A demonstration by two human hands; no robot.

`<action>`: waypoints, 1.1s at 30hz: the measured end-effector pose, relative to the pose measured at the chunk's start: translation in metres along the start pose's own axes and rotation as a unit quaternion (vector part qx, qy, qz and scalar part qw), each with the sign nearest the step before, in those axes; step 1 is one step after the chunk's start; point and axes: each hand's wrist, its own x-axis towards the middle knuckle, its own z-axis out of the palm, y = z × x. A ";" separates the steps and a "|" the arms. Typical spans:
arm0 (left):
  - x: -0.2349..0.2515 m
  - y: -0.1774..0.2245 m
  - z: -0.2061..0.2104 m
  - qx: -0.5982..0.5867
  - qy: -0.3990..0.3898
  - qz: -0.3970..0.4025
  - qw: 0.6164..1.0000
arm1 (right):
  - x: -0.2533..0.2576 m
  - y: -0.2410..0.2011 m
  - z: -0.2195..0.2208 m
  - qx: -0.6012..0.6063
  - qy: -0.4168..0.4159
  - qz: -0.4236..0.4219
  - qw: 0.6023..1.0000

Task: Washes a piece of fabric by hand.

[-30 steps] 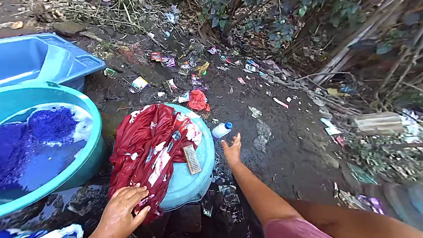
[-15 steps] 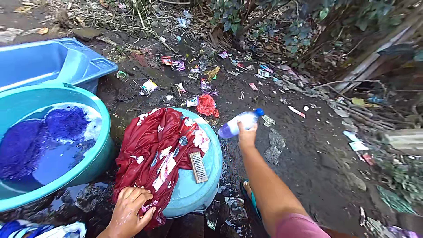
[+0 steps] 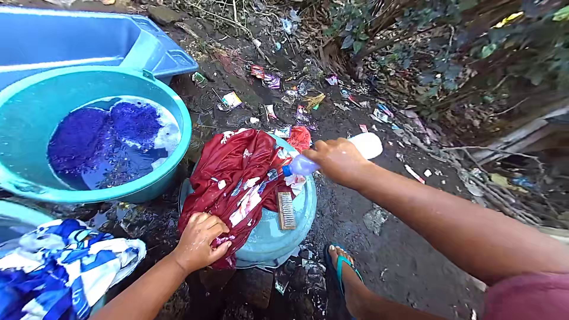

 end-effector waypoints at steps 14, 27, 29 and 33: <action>0.001 -0.003 0.003 -0.005 0.006 0.004 1.000 | -0.034 0.021 0.052 0.234 0.043 0.177 0.955; 0.000 -0.004 0.006 0.004 0.010 0.004 1.000 | -0.076 0.034 0.243 0.555 0.258 0.540 0.577; 0.000 -0.003 0.006 0.007 0.011 0.005 1.000 | -0.070 0.024 0.269 0.540 0.221 0.569 0.579; -0.002 -0.002 0.004 0.006 0.006 0.003 1.000 | -0.064 -0.011 0.271 0.560 0.196 0.625 0.508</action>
